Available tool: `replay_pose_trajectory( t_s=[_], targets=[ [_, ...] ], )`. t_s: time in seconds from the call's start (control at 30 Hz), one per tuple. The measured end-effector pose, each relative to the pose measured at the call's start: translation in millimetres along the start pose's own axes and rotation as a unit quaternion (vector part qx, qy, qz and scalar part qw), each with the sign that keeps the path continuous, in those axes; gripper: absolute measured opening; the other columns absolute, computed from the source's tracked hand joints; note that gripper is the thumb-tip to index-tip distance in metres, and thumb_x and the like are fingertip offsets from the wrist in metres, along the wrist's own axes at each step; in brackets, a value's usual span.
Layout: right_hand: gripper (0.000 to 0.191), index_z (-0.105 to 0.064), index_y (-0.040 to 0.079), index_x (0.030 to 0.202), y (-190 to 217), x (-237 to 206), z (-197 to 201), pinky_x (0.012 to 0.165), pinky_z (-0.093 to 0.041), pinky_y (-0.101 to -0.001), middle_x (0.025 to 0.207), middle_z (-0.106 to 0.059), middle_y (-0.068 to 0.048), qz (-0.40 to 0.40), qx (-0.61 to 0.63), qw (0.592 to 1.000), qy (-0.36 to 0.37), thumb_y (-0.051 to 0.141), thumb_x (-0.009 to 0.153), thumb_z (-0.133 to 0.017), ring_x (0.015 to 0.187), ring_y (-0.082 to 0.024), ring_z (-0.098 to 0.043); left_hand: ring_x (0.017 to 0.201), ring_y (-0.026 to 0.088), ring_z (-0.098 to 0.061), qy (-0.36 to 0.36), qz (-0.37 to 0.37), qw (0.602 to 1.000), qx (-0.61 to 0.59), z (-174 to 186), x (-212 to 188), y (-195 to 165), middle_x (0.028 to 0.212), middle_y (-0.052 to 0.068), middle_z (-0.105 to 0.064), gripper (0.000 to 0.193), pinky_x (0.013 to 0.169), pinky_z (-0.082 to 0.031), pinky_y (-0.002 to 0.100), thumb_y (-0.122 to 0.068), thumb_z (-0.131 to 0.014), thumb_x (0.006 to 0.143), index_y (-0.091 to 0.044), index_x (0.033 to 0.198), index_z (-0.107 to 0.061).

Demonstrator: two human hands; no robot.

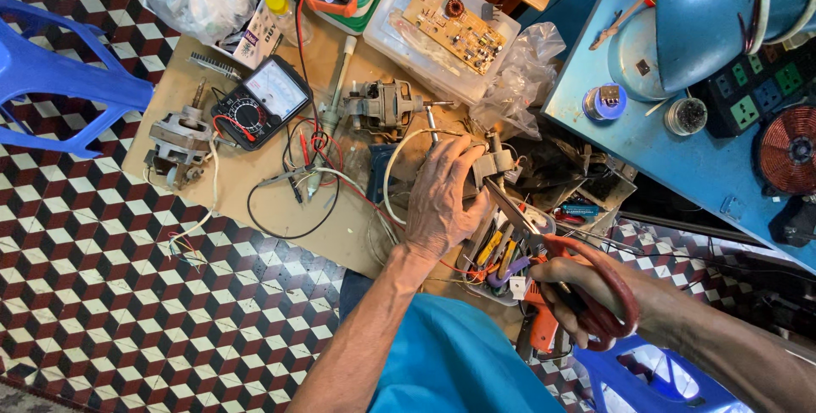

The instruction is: The person works at a cluttered electronics repair bench, handling a small electric motor and its wiring. They strip and arrange wires by hand, use a multimeter to test the motor, cut and trim components with pliers, and reposition the motor on the bench while reassembling its parts.

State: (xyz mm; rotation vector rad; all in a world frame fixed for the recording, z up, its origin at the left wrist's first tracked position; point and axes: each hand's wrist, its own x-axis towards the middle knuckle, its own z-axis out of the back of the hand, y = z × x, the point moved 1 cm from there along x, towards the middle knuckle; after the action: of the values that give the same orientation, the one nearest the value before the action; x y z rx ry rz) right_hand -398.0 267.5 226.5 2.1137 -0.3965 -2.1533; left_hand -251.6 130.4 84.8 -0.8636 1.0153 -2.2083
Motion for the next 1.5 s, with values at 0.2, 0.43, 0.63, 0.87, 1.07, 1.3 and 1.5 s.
replay_pose_trajectory(
  t_s=[0.2, 0.43, 0.63, 0.87, 1.07, 1.3, 1.5],
  targets=[
    [0.046, -0.060, 0.000, 0.076, -4.3, -9.0, -8.4, 0.031, -0.040, -0.0326, 0.045, -0.053, -0.010, 0.025, 0.107, 0.994, 0.027, 0.044, 0.089, -0.063, 0.031, -0.020, -0.050, 0.137, 0.035, -0.049, 0.000, 0.006, 1.000, 0.018, -2.0, 3.8, -4.4, 0.142, 0.016, -0.052, 0.061, 0.118, -0.042, 0.046, -0.015, -0.079, 0.083, -0.008, 0.137, -0.052],
    [0.046, -0.063, -0.005, 0.077, -13.3, -0.6, -11.0, 0.031, -0.041, -0.0327, 0.045, -0.056, -0.012, 0.061, 0.131, 0.988, 0.057, 0.039, 0.092, -0.062, 0.030, -0.021, -0.050, 0.138, 0.035, -0.048, 0.001, 0.008, 1.000, 0.016, -0.7, 4.6, -8.8, 0.142, 0.016, -0.053, 0.059, 0.118, -0.042, 0.045, -0.015, -0.078, 0.083, -0.007, 0.136, -0.052],
    [0.045, -0.062, 0.000, 0.075, -13.7, -1.5, -6.3, 0.032, -0.039, -0.0299, 0.044, -0.052, -0.008, 0.046, 0.129, 0.990, 0.036, 0.042, 0.092, -0.064, 0.032, -0.017, -0.049, 0.138, 0.036, -0.048, -0.003, 0.012, 1.000, 0.012, -0.6, 5.2, -10.2, 0.143, 0.017, -0.052, 0.060, 0.118, -0.041, 0.046, -0.014, -0.077, 0.082, -0.007, 0.137, -0.052],
    [0.046, -0.056, 0.003, 0.069, -18.9, 5.2, 0.6, 0.027, -0.034, -0.0297, 0.040, -0.047, -0.006, 0.068, 0.116, 0.991, 0.014, 0.044, 0.089, -0.066, 0.029, -0.017, -0.044, 0.137, 0.035, -0.049, -0.006, 0.012, 1.000, 0.016, -0.9, 4.5, -8.8, 0.142, 0.017, -0.053, 0.060, 0.119, -0.041, 0.045, -0.014, -0.076, 0.083, -0.007, 0.138, -0.052],
    [0.047, -0.056, 0.002, 0.068, -29.4, 17.4, 2.0, 0.026, -0.034, -0.0303, 0.039, -0.048, -0.007, 0.095, 0.082, 0.992, 0.020, 0.043, 0.089, -0.068, 0.028, -0.018, -0.045, 0.138, 0.035, -0.048, -0.012, 0.011, 1.000, 0.020, -3.0, 4.7, -6.6, 0.143, 0.018, -0.052, 0.059, 0.119, -0.040, 0.046, -0.014, -0.075, 0.084, -0.006, 0.137, -0.051],
    [0.049, -0.065, -0.002, 0.079, -24.8, 11.2, -0.5, 0.032, -0.042, -0.0339, 0.044, -0.055, -0.011, 0.063, 0.081, 0.995, 0.005, 0.046, 0.088, -0.068, 0.033, -0.022, -0.053, 0.137, 0.036, -0.048, -0.007, 0.013, 1.000, 0.020, -3.6, 6.3, -5.2, 0.142, 0.018, -0.052, 0.059, 0.118, -0.040, 0.046, -0.016, -0.076, 0.084, -0.006, 0.137, -0.052],
    [0.047, -0.065, -0.001, 0.082, -8.2, -5.9, 5.4, 0.033, -0.043, -0.0334, 0.043, -0.053, -0.011, 0.069, 0.064, 0.995, 0.038, 0.045, 0.087, -0.064, 0.032, -0.021, -0.052, 0.137, 0.036, -0.048, -0.006, 0.009, 1.000, 0.021, -4.4, 6.4, -5.4, 0.142, 0.017, -0.052, 0.060, 0.118, -0.040, 0.047, -0.016, -0.076, 0.083, -0.006, 0.137, -0.052]
  ],
)
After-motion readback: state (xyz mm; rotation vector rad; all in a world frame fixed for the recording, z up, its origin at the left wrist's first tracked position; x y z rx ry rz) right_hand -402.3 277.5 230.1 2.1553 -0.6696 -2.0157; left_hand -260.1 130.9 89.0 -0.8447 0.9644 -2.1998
